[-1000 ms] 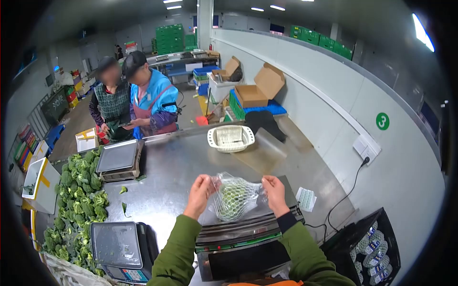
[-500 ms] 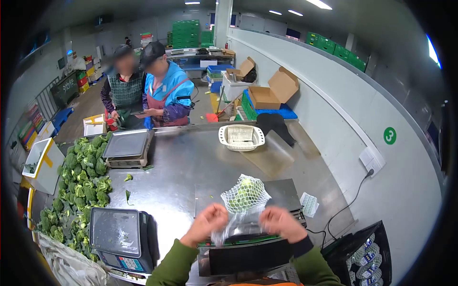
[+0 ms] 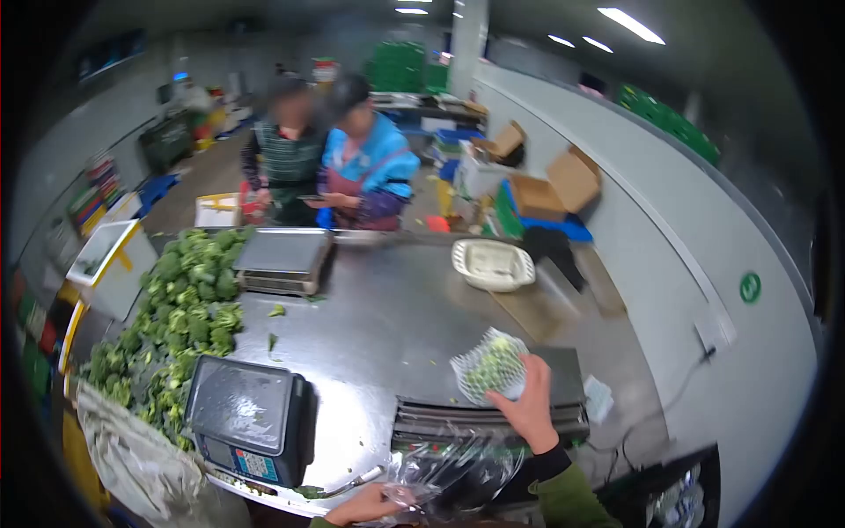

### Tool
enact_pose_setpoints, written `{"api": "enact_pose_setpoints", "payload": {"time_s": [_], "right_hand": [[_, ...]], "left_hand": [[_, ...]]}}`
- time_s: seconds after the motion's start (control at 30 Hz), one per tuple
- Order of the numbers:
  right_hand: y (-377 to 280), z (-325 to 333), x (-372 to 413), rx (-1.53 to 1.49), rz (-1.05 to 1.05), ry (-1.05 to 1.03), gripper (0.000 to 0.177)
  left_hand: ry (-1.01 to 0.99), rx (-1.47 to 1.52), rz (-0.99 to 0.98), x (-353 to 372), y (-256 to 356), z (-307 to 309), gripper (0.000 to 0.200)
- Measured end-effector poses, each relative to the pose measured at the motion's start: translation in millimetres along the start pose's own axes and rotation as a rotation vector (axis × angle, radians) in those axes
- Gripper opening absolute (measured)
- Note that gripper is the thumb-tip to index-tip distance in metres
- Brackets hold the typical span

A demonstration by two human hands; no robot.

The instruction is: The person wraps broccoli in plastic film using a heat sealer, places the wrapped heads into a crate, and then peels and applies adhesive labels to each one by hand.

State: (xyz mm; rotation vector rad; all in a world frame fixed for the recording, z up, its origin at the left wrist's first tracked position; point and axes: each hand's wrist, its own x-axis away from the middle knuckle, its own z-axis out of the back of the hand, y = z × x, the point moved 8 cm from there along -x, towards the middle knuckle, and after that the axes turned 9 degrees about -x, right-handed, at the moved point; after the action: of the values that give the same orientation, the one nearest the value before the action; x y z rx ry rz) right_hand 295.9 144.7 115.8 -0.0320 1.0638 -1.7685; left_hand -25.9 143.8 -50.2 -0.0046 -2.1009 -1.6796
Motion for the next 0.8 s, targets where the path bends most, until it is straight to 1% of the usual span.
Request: {"api": "enact_pose_setpoints", "payload": {"time_s": [0.03,0.07,0.1,0.13,0.17,0.23,0.27,0.3,0.37,0.4,0.43,0.5,0.53,0.57,0.6,0.63,0.67,0.7,0.73,0.77,0.8], "right_hand": [[13,-5,-9,0.0,-0.073,0.028,0.1],[15,-15,-19,-0.01,-0.034,0.01,0.1],[28,-25,-25,0.033,-0.143,0.005,0.109],[41,-33,-29,0.078,-0.257,0.006,0.119],[46,-41,-36,0.074,-0.237,0.004,0.119],[73,-63,-38,0.072,-0.443,-0.083,0.126],[77,-66,-38,0.083,-0.433,-0.063,0.125],[82,-68,-38,0.078,-0.418,-0.063,0.125],[97,-64,-41,0.036,-0.45,-0.04,0.124],[97,-59,-44,0.059,-0.453,-0.063,0.116],[96,-52,-49,0.053,-0.447,-0.064,0.116],[103,-44,-54,0.043,-0.557,-0.145,0.108],[108,-39,-58,0.102,-0.539,-0.091,0.105],[113,-38,-60,0.103,-0.544,-0.095,0.105],[115,-38,-66,0.052,-0.499,-0.105,0.105],[121,-39,-73,0.002,-0.453,-0.111,0.106],[134,-46,-80,0.012,-0.343,-0.117,0.098],[137,-45,-79,0.018,-0.349,-0.114,0.098],[139,-53,-77,-0.099,-0.407,-0.193,0.097],[141,-60,-78,-0.216,-0.46,-0.269,0.097],[154,-61,-77,-0.185,-0.471,-0.241,0.089]], "left_hand": [[0.148,-0.064,-0.023,8,8,27,0.038],[0.285,-0.125,-0.037,14,16,46,0.032],[0.489,-0.061,-0.185,26,41,60,0.015],[0.591,-0.04,-0.178,35,42,73,0.016],[0.688,-0.019,-0.171,44,41,89,0.017],[0.913,0.107,-0.312,70,52,113,0.007],[1.007,0.186,-0.354,83,48,126,0.007],[1.07,0.248,-0.369,92,36,138,0.01],[1.141,0.341,-0.366,113,44,142,0.014],[1.118,0.359,-0.37,112,45,143,0.017],[1.124,0.356,-0.375,111,48,143,0.017],[0.975,-0.071,-0.268,88,68,126,0.011],[0.781,0.086,-0.172,63,58,117,0.016],[0.582,0.239,-0.073,34,49,104,0.021],[0.472,0.31,-0.088,5,51,89,0.025],[0.265,0.388,-0.099,-16,78,62,0.033],[0.116,0.453,-0.037,-46,76,45,0.036],[0.11,0.418,0.019,-66,92,28,0.039],[0.103,0.379,0.068,-88,111,12,0.043],[0.07,0.43,0.098,-108,117,-3,0.046],[-0.025,0.363,0.088,-127,123,-12,0.055]]}}
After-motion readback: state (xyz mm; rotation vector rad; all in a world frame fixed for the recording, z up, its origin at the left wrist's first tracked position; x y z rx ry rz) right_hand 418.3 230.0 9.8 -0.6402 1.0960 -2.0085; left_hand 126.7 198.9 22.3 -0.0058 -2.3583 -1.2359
